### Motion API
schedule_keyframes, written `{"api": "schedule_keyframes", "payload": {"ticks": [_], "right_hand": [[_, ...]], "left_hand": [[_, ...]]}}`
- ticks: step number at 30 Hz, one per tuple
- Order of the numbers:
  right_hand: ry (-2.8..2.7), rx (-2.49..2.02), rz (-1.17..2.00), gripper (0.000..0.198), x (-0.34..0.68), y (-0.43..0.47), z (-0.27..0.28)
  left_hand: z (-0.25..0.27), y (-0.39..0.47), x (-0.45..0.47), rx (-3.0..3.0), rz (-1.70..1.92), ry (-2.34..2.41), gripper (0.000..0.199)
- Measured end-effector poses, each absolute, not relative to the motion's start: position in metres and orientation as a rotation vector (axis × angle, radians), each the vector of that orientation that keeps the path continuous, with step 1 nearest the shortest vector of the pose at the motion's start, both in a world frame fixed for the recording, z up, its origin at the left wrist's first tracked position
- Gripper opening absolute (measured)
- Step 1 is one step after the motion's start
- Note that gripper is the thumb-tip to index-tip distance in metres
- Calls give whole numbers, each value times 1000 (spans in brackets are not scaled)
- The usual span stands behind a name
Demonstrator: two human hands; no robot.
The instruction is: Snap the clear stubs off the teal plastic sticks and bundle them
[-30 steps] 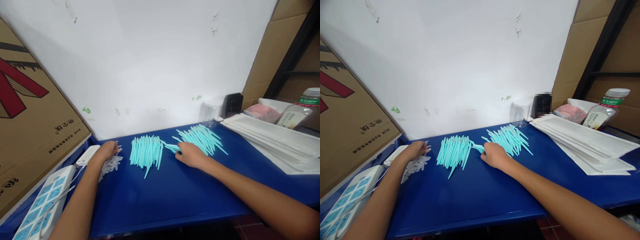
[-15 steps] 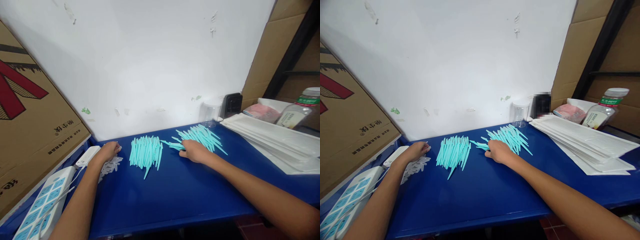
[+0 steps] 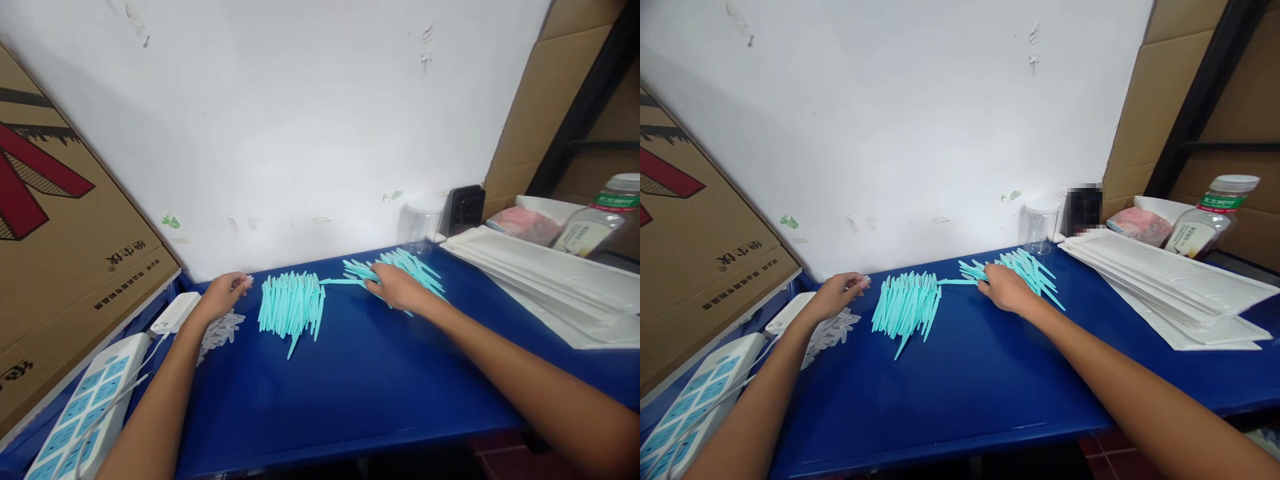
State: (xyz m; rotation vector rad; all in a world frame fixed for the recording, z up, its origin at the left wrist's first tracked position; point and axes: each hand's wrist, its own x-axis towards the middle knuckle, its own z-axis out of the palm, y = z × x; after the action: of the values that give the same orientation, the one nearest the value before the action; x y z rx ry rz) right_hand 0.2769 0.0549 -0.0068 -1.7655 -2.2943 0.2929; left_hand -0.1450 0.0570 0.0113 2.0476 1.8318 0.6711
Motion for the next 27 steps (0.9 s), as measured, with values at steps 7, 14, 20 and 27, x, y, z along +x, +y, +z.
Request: {"api": "schedule_keyframes", "payload": {"ticks": [7, 14, 20, 27], "right_hand": [[-2121, -1759, 207, 27, 281, 60, 5], [-2107, -1333, 497, 33, 269, 41, 12], [-2159, -1340, 543, 43, 262, 36, 4], [-2124, -1386, 571, 50, 259, 36, 1]], "left_hand": [[5, 56, -118, 1754, 1119, 1513, 54], [4, 43, -86, 1504, 1146, 1281, 62], [0, 42, -79, 1374, 1179, 1211, 50], [4, 39, -69, 1299, 1155, 1140, 36]]}}
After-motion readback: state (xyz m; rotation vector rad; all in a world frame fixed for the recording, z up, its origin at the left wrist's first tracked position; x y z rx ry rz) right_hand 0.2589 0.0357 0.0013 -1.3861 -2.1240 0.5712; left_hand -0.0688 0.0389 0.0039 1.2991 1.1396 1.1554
